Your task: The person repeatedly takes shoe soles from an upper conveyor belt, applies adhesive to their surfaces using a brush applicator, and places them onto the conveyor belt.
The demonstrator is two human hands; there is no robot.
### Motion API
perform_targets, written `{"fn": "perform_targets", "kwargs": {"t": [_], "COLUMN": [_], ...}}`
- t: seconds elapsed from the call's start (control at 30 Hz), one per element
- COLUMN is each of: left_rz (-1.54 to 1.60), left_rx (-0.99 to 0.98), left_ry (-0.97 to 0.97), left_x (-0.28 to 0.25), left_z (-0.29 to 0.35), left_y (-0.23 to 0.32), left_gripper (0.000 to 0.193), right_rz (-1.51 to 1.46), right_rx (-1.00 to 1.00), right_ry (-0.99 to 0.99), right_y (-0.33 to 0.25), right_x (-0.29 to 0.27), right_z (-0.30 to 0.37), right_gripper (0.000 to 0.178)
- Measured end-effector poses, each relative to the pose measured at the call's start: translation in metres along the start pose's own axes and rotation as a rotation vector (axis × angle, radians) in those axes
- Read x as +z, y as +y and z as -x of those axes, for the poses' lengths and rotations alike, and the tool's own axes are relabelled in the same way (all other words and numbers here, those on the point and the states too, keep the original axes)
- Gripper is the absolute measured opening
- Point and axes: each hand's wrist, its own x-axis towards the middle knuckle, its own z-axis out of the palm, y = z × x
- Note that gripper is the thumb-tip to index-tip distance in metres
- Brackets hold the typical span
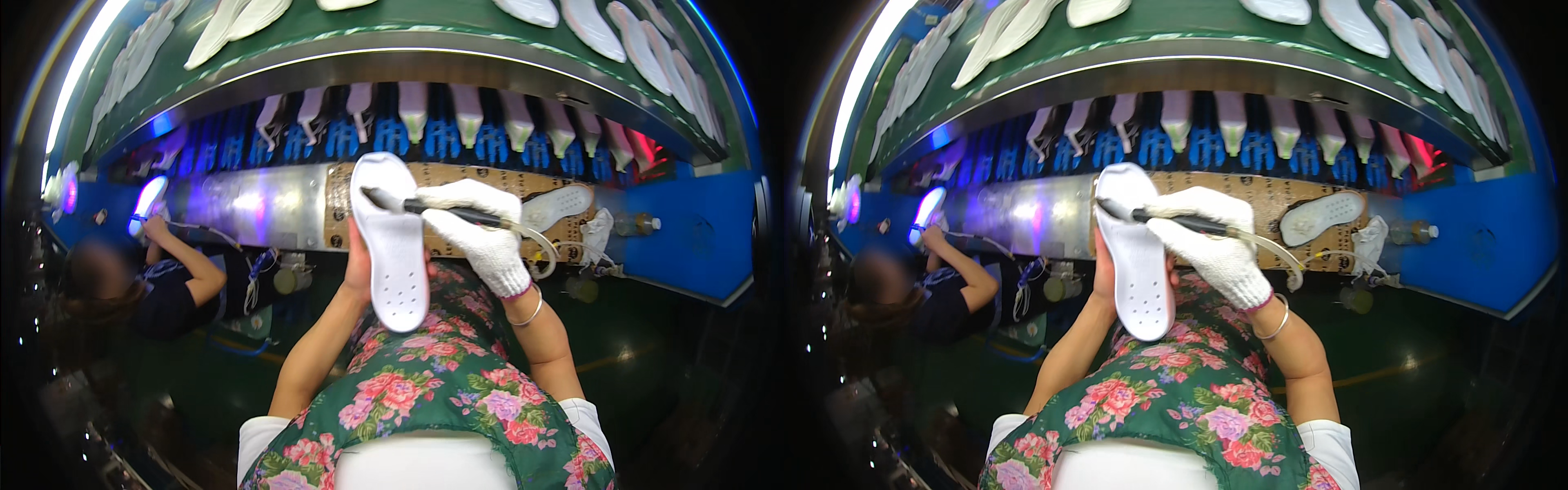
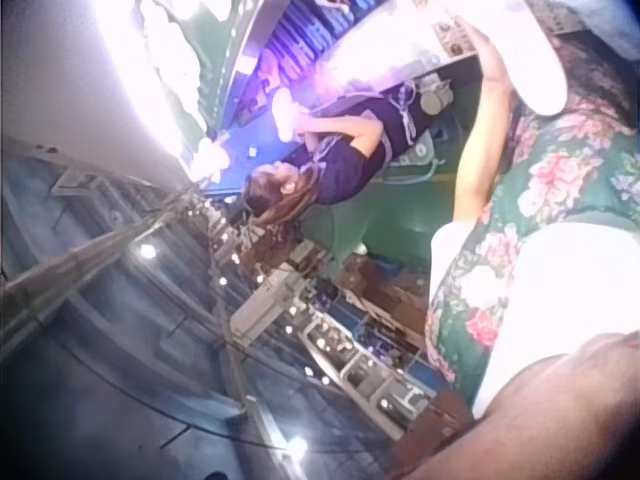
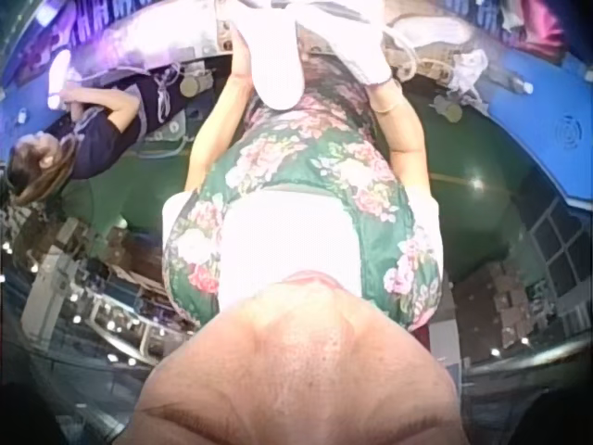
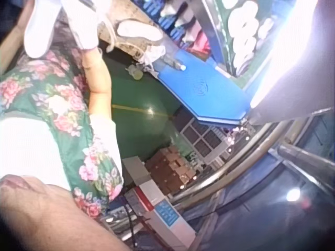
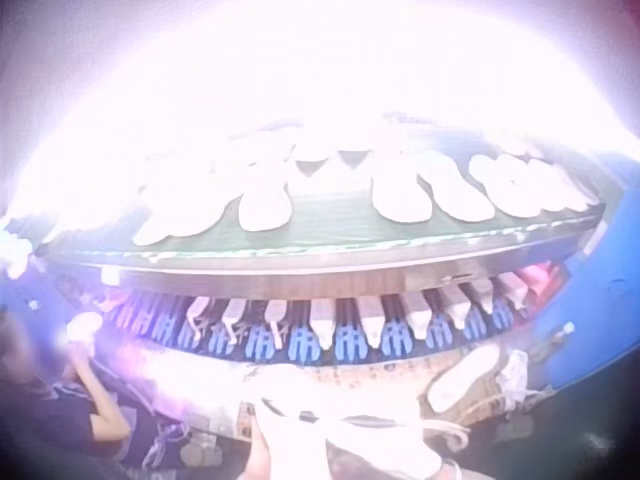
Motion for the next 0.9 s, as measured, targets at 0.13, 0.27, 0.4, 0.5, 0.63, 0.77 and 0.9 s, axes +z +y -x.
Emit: {"fn": "perform_targets", "kwargs": {"t": [0.13, 0.27, 0.4, 0.5, 0.63, 0.77, 0.9], "left_rz": [0.056, 0.107, -0.177, -0.308, -0.322, 0.016, -0.224], "left_rx": [0.096, 0.155, 0.216, 0.201, 0.202, 0.296, 0.277], "left_ry": [0.037, 0.107, 0.191, 0.204, 0.249, -0.076, 0.265], "left_x": [0.040, 0.045, 0.046, 0.050, 0.032, 0.017, 0.023], "left_z": [-0.013, -0.016, -0.016, -0.015, -0.010, -0.010, -0.008], "left_y": [0.009, 0.003, -0.006, -0.006, -0.003, -0.009, -0.003], "left_gripper": [0.117, 0.116, 0.105, 0.101, 0.101, 0.098, 0.101], "right_rz": [0.168, 0.390, 0.595, 0.751, 0.404, 0.379, 0.613], "right_rx": [-0.148, -0.408, -0.579, -0.642, -0.456, -0.371, -0.585], "right_ry": [0.030, 0.016, 0.021, -0.048, -0.163, 0.033, -0.159], "right_y": [-0.001, 0.001, -0.003, 0.000, -0.009, 0.000, 0.008], "right_x": [0.003, 0.010, 0.017, 0.023, 0.028, 0.020, 0.030], "right_z": [-0.001, -0.016, -0.019, -0.011, 0.003, -0.002, 0.004], "right_gripper": [0.023, 0.026, 0.029, 0.032, 0.025, 0.023, 0.029]}}
